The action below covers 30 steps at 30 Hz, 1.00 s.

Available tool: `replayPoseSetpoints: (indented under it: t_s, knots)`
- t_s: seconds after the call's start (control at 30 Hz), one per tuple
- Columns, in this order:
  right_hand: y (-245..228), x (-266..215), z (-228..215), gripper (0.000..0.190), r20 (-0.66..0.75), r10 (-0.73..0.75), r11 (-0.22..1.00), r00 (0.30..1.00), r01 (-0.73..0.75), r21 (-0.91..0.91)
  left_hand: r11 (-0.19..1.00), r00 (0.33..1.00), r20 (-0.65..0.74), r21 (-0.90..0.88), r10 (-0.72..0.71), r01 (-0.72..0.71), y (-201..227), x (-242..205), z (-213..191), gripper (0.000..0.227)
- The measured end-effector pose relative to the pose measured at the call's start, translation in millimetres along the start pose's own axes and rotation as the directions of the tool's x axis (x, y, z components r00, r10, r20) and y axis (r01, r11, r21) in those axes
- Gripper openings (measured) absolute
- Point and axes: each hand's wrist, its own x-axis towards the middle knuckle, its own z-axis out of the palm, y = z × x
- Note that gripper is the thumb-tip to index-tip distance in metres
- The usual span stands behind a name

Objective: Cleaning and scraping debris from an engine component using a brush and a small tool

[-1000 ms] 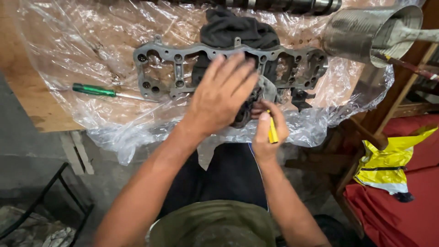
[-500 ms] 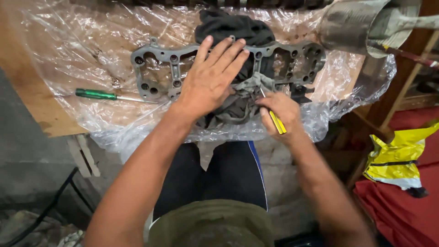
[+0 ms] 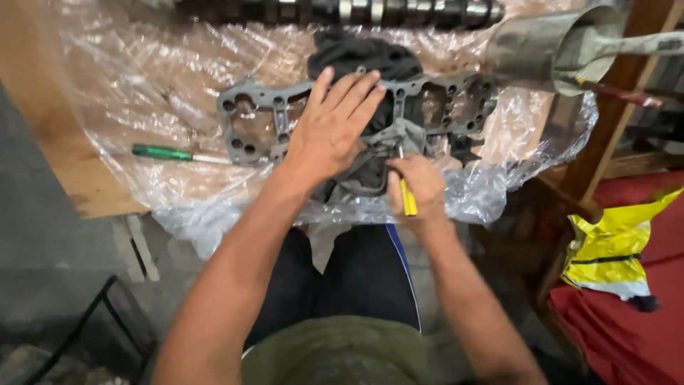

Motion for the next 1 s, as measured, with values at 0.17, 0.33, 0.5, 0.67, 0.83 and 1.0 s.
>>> replayPoseSetpoints:
  t_s: [0.17,0.33,0.5,0.67,0.83,1.0]
  knots:
    - [-5,10,-46,0.014,0.207,-0.099,0.984,0.973,0.064,0.169,0.999,0.998,0.066,-0.037,-0.003,0.005,-3,0,2,0.093]
    - [-8,-24,-59,0.031,0.119,0.014,0.96,0.993,-0.047,0.275,1.0,1.0,0.014,-0.008,-0.01,0.011,47,-2,15,0.071]
    - [6,-39,-49,0.043,-0.288,0.384,0.85,0.877,-0.214,0.481,0.999,0.859,-0.51,-0.048,-0.045,0.025,98,-40,70,0.006]
    - [4,-25,-57,0.037,-0.163,0.334,0.857,0.928,-0.228,0.462,0.919,0.783,-0.485,-0.253,-0.391,0.302,100,-81,59,0.013]
    - [11,-32,-59,0.017,-0.088,0.338,0.856,0.937,-0.267,0.443,0.805,0.715,-0.371,-0.271,-0.593,0.527,98,-61,56,0.025]
    - [8,-30,-76,0.018,-0.077,0.314,0.856,0.946,-0.247,0.455,0.825,0.677,-0.472,-0.28,-0.564,0.492,112,-31,83,0.01]
